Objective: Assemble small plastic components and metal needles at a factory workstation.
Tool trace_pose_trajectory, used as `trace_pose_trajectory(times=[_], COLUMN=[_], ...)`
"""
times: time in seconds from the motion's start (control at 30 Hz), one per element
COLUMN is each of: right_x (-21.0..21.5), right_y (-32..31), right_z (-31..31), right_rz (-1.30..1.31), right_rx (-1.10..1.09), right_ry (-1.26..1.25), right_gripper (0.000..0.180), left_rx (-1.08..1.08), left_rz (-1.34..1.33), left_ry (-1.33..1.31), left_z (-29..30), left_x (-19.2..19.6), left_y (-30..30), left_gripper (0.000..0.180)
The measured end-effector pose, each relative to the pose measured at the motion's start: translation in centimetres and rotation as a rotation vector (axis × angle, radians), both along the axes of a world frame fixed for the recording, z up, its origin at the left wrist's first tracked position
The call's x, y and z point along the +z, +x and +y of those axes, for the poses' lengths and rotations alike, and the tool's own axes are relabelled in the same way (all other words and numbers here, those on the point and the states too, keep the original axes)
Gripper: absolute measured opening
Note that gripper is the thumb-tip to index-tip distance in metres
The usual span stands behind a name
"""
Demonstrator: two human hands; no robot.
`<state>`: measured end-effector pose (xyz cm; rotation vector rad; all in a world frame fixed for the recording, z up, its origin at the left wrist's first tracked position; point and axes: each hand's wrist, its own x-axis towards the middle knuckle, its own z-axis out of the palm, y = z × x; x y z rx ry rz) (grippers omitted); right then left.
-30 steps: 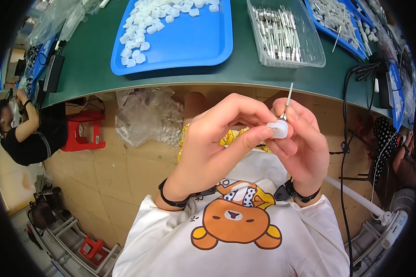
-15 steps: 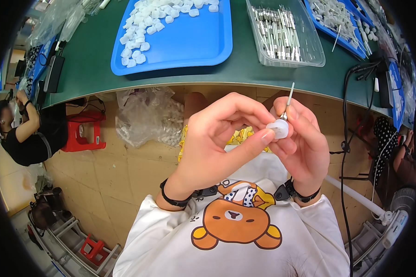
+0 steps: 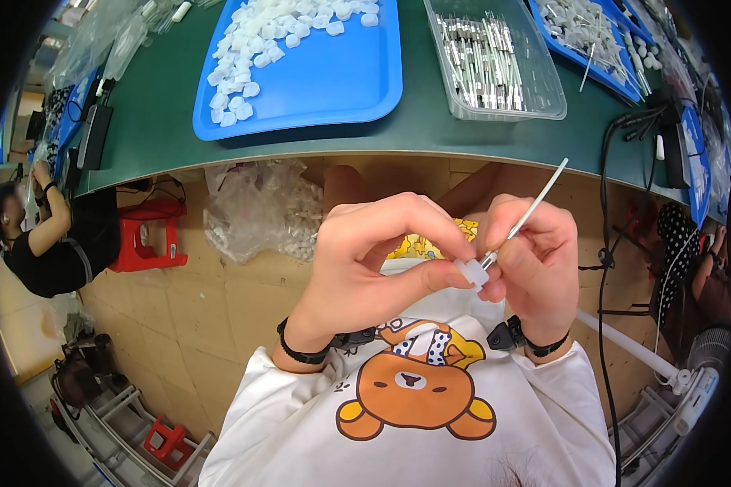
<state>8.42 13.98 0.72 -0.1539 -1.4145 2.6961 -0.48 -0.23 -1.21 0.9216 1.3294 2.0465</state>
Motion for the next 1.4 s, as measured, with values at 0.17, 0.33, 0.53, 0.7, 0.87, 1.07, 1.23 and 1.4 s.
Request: trace_pose_trajectory(times=[0.17, 0.33, 0.53, 0.7, 0.87, 1.07, 1.23, 1.4], right_x=[-0.7, -0.5, -0.1, 3.4, 6.2, 5.3, 1.2, 2.7], right_y=[0.5, 0.2, -0.8, -2.8, -6.6, -5.1, -4.3, -4.3], right_z=[-0.2, 0.5, 4.0, 10.1, 17.4, 19.1, 18.1, 18.0], right_rz=[-0.034, -0.091, -0.199, -0.114, 0.088, -0.396, -0.391, -0.388], right_rx=[-0.015, -0.006, 0.128, -0.228, -0.670, -0.330, -0.090, -0.247], right_ry=[-0.093, -0.094, 0.124, 0.412, 0.867, 1.615, 1.826, 1.658], right_gripper=[0.011, 0.013, 0.017, 0.016, 0.038, 0.045, 0.046, 0.037], left_rx=[0.018, 0.031, 0.068, 0.226, 0.150, 0.129, 0.120, 0.092], left_rz=[0.105, 0.061, 0.414, 0.815, 0.876, 0.920, 0.973, 0.994], left_ry=[0.000, -0.085, -0.359, -0.684, -0.811, -0.829, -0.842, -0.855], left_z=[0.8, 1.4, 1.6, 0.8, 1.3, 1.1, 1.2, 1.1], left_x=[-0.3, -0.4, -0.2, -1.0, -2.1, -3.1, -3.6, -3.5], left_y=[-0.6, -0.1, -1.2, -1.7, -1.1, -1.2, -1.2, -1.4], left_gripper=[0.018, 0.017, 0.026, 0.041, 0.045, 0.042, 0.042, 0.042])
